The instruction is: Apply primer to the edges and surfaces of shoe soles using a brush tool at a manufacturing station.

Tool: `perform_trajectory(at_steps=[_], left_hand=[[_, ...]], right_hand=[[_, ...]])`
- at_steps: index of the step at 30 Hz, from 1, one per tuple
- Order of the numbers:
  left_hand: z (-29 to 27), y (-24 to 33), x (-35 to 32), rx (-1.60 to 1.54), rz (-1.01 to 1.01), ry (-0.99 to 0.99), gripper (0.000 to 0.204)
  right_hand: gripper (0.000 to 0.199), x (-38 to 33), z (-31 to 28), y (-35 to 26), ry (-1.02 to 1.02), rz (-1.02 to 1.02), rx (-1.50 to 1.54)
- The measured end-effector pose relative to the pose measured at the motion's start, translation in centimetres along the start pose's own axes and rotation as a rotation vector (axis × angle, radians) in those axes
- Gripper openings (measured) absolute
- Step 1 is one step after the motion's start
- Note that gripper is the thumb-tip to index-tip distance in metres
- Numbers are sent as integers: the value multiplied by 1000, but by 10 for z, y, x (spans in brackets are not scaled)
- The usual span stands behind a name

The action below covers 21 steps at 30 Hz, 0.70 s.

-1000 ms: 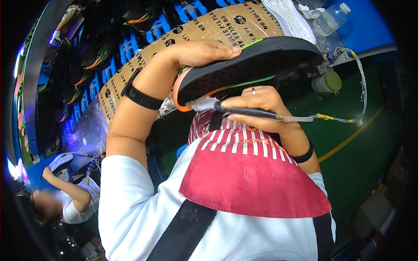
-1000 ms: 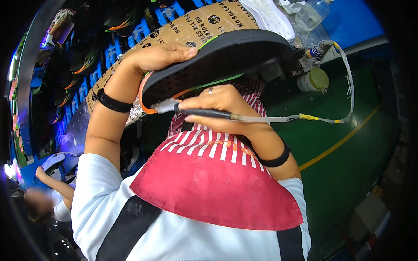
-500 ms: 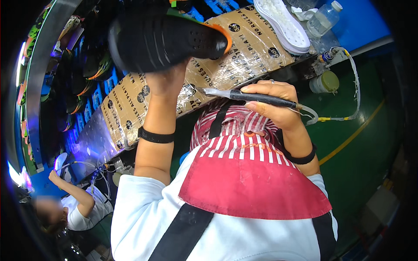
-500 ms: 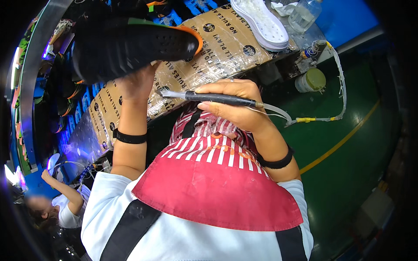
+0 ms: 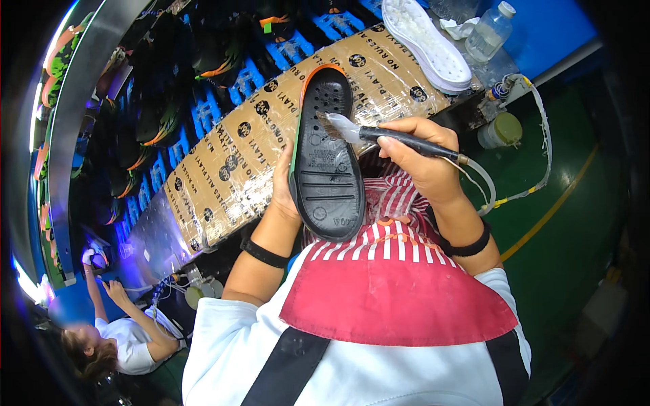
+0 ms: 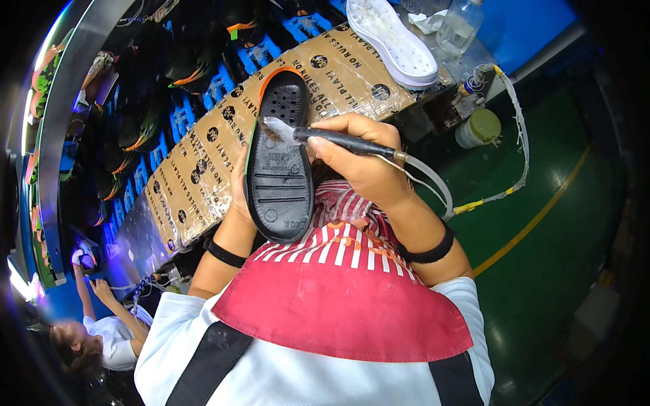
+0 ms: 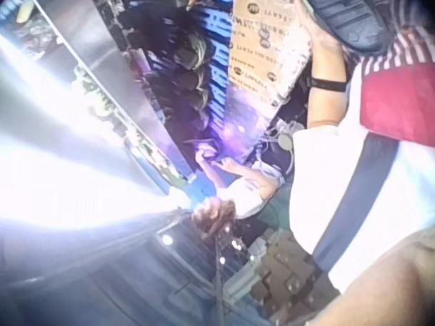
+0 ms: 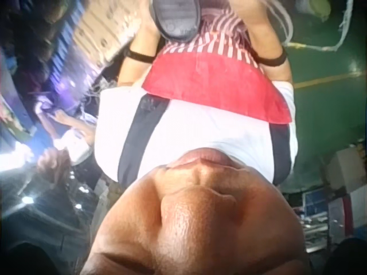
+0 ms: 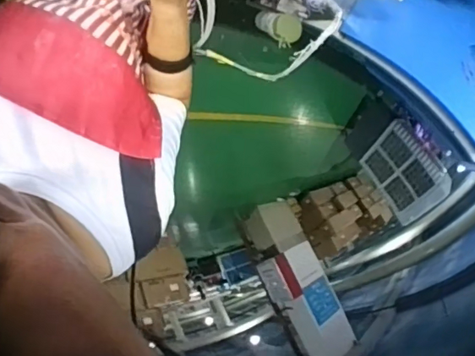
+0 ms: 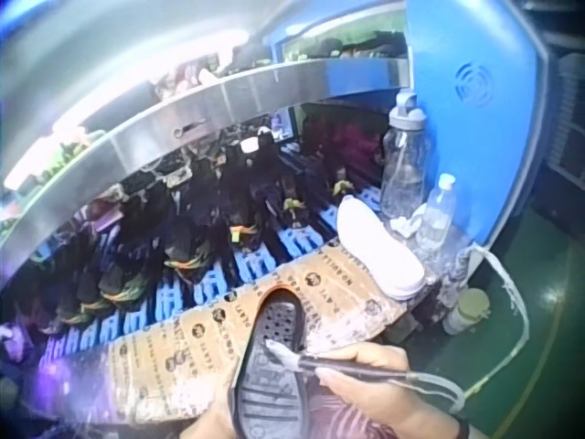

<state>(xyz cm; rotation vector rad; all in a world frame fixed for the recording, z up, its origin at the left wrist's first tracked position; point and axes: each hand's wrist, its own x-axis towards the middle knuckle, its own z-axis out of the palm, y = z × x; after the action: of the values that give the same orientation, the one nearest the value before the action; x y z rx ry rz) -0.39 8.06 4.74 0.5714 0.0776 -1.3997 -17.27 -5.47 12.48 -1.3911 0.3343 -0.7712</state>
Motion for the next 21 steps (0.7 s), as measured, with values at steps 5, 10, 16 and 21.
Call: perform_trajectory(at_steps=[5, 10, 16, 21], left_hand=[[23, -17, 2, 16, 110, -115, 72], [33, -22, 13, -223, 66, -377, 74], [41, -26, 19, -248, 8, -295, 75], [38, -25, 22, -201, -7, -320, 76]], right_hand=[[13, 10, 10, -3, 51, -55, 62], [15, 27, 20, -10, 240, -213, -163], [11, 47, 33, 3, 324, -440, -457], [17, 37, 35, -5, 66, -627, -578]])
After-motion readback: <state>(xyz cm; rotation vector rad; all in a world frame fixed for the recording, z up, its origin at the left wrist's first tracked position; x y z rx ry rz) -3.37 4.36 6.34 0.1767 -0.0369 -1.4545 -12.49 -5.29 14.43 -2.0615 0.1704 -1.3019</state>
